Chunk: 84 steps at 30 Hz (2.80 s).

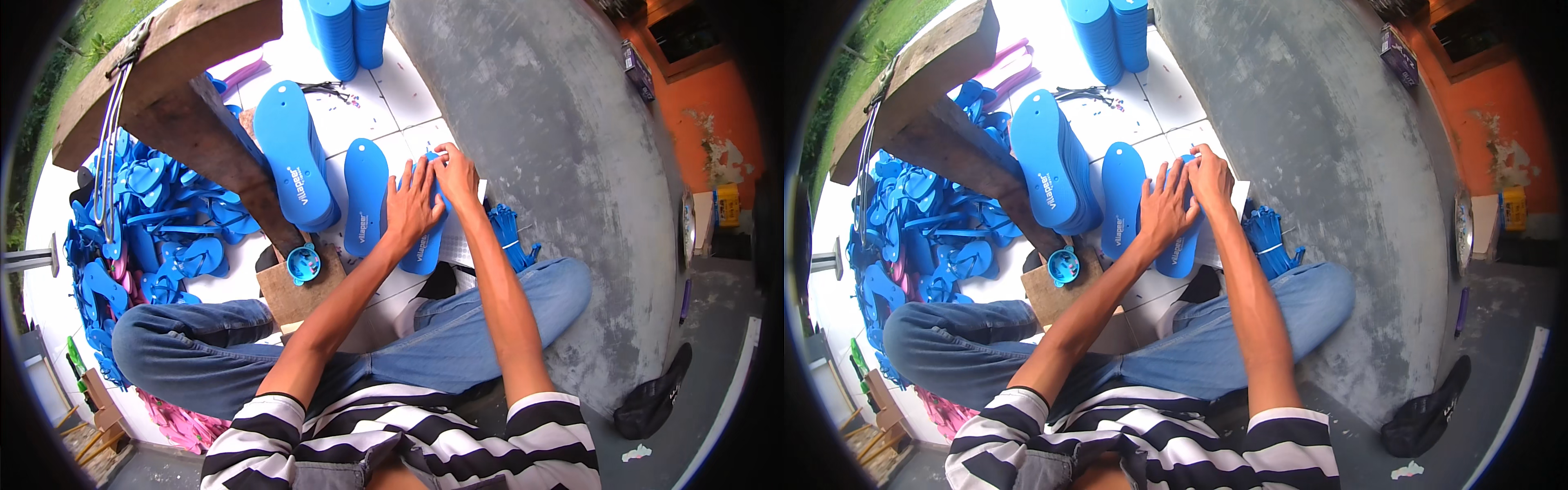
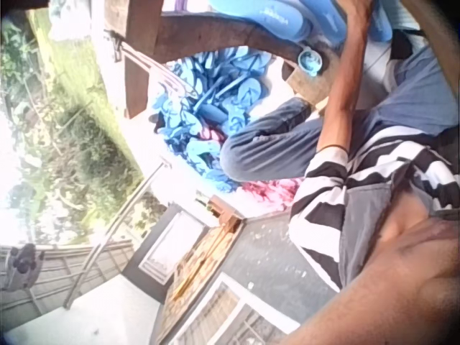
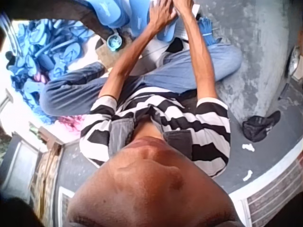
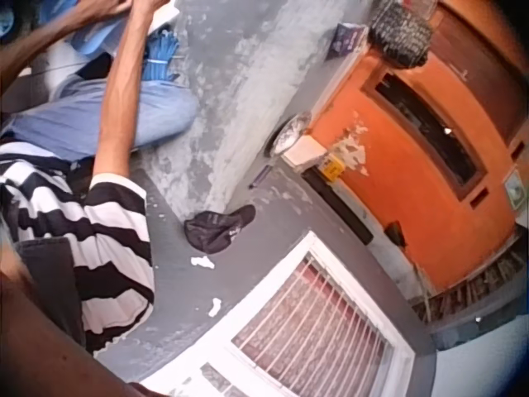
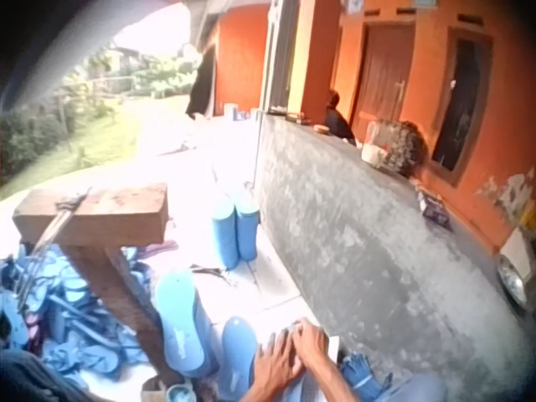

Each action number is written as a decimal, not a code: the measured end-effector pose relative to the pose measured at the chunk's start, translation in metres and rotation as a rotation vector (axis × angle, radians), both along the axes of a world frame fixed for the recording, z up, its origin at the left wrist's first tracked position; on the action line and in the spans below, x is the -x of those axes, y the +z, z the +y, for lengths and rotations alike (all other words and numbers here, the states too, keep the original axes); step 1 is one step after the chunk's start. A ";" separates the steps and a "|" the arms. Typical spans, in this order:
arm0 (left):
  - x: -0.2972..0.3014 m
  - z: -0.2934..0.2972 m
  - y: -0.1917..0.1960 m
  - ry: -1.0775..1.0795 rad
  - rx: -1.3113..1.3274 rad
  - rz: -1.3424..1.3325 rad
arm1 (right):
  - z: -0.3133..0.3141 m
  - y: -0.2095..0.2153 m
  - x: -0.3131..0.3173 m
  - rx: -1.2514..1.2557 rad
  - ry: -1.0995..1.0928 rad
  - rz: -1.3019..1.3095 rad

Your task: The person applies stickers to sandal soles by hand and then uses a manual press tool to attach a strap to a sole.

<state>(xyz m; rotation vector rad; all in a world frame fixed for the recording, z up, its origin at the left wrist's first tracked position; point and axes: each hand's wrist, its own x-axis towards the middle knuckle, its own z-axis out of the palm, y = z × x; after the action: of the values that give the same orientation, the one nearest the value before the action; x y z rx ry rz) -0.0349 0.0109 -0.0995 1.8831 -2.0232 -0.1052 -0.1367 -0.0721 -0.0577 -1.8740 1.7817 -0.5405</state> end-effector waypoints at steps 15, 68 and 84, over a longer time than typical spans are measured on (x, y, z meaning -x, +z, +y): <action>0.018 -0.001 0.014 0.003 -0.144 0.211 | -0.004 0.055 -0.003 0.197 -0.103 -0.053; -0.044 -0.001 0.017 0.161 0.204 0.147 | -0.014 -0.030 0.017 -0.349 -0.064 -0.728; -0.001 0.006 -0.002 -0.004 0.017 0.105 | -0.013 -0.039 0.015 -0.151 -0.084 -0.527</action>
<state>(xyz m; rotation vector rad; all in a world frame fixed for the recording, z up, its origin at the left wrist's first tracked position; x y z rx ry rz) -0.0339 0.0167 -0.1018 1.8239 -1.9518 -0.1838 -0.1520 -0.0846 -0.0962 -1.3946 1.5012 -0.8182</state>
